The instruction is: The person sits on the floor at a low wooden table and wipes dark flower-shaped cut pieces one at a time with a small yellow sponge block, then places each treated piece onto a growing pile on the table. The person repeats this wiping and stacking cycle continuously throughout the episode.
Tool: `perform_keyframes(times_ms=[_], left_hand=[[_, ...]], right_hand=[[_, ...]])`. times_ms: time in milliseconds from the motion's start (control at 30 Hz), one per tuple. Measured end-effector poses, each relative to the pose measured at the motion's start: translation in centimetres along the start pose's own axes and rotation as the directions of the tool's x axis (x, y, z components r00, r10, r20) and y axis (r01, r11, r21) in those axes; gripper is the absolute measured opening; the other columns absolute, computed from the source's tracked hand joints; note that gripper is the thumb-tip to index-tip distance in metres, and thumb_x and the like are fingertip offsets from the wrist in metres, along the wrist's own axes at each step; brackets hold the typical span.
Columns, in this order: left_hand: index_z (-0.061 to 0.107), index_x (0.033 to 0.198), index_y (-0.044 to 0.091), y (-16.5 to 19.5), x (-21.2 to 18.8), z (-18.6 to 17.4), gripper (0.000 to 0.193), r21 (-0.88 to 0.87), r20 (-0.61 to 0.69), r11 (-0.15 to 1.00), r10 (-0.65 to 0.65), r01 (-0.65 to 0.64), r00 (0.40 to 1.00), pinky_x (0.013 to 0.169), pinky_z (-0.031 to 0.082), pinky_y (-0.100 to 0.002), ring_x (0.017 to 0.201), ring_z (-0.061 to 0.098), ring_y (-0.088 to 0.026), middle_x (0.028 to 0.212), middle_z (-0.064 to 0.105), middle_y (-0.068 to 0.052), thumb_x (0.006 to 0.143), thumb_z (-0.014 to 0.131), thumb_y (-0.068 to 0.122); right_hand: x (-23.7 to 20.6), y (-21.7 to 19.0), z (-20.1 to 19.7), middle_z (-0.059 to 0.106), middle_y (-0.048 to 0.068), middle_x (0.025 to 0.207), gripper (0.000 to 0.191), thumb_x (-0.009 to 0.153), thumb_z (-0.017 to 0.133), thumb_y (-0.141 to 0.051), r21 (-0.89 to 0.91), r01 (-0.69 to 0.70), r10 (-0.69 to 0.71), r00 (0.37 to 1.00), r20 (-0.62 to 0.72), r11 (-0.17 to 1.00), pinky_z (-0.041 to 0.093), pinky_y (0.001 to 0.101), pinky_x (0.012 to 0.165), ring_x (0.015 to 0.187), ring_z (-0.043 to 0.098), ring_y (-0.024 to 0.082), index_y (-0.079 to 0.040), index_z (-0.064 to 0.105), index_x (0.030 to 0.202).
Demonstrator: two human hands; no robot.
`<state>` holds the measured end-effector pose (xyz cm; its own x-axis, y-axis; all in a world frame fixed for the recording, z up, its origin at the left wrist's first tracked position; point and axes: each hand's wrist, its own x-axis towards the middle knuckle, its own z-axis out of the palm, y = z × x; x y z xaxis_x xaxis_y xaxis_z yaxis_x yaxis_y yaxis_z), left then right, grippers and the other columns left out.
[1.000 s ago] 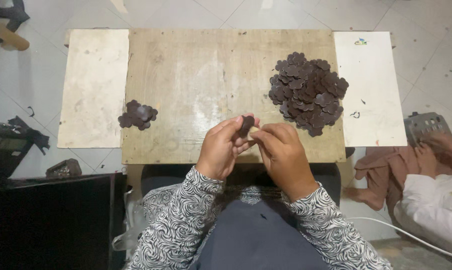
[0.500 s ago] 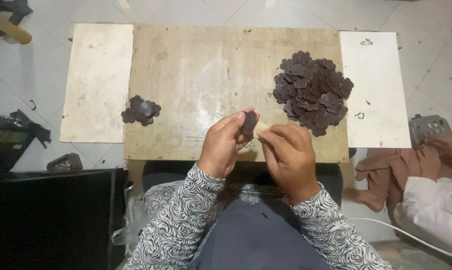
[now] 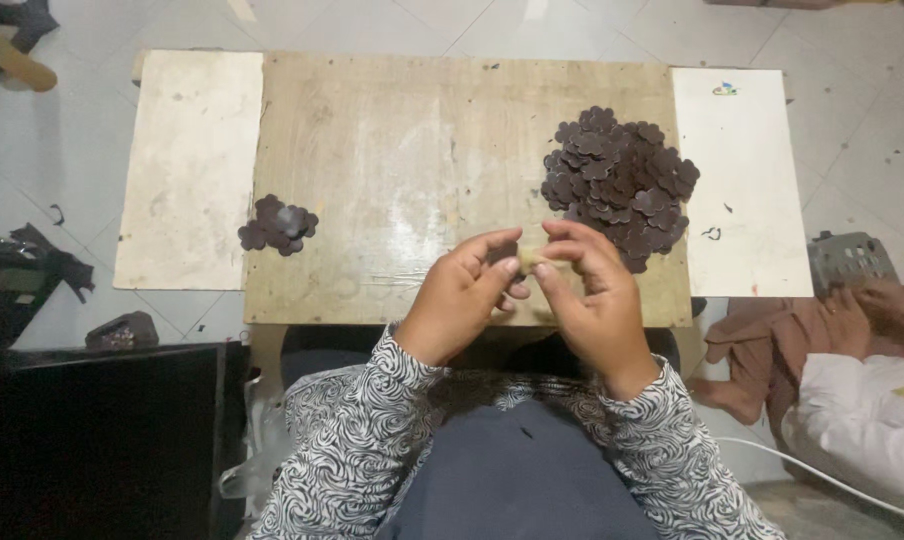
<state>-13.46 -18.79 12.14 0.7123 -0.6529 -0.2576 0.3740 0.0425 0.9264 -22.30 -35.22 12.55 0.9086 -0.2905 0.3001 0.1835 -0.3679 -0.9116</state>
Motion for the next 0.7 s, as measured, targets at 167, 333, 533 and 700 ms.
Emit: perform_keyframes(times_ms=[167, 333, 533, 700], left_hand=[[0.045, 0.137, -0.001, -0.6, -0.2, -0.3, 0.049, 0.044, 0.036, 0.995, 0.088, -0.090, 0.995, 0.072, 0.057, -0.019, 0.087, 0.070, -0.008, 0.105, 0.074, -0.005, 0.092, 0.064, 0.004], [0.064, 0.114, -0.005, -2.4, 0.6, -0.6, 0.025, -0.165, -0.025, 0.980, 0.105, -0.108, 0.994, 0.072, 0.052, -0.021, 0.084, 0.065, -0.008, 0.095, 0.073, -0.004, 0.093, 0.073, 0.006], [0.070, 0.103, -0.006, -3.6, 1.6, -0.8, 0.016, 0.036, -0.197, 0.992, 0.124, -0.119, 0.973, 0.070, 0.052, -0.022, 0.079, 0.062, -0.007, 0.089, 0.070, -0.003, 0.098, 0.072, 0.009], [0.057, 0.110, 0.001, -3.0, 1.3, -0.4, 0.016, -0.208, -0.076, 0.973, 0.090, -0.104, 0.993, 0.077, 0.061, -0.027, 0.091, 0.069, -0.009, 0.101, 0.071, -0.005, 0.096, 0.064, 0.005]], right_hand=[[0.5, 0.5, -0.1, 0.071, 0.010, 0.120, 0.015, 0.099, 0.067, -0.005, 0.194, -0.153, 0.124, 0.980, 0.155, 0.969, 0.054, 0.0291, 0.098, 0.113, 0.065, 0.014, 0.002, 0.067, 0.113], [-0.1, 0.6, 0.3, 0.073, 0.009, 0.111, 0.014, 0.100, 0.068, -0.006, 0.269, -0.235, 0.224, 0.972, 0.070, 0.934, 0.057, 0.0266, 0.089, 0.099, 0.069, 0.012, 0.002, 0.068, 0.112], [0.2, -1.0, 0.0, 0.069, 0.011, 0.118, 0.016, 0.103, 0.069, -0.008, 0.053, -0.058, 0.063, 0.992, -0.105, 0.997, 0.053, 0.0284, 0.095, 0.109, 0.064, 0.014, 0.002, 0.069, 0.116], [0.2, -2.4, 1.4, 0.068, 0.014, 0.116, 0.017, 0.098, 0.073, -0.007, -0.220, 0.116, -0.147, 0.981, -0.128, 0.968, 0.055, 0.0310, 0.092, 0.109, 0.066, 0.020, -0.002, 0.072, 0.114]])
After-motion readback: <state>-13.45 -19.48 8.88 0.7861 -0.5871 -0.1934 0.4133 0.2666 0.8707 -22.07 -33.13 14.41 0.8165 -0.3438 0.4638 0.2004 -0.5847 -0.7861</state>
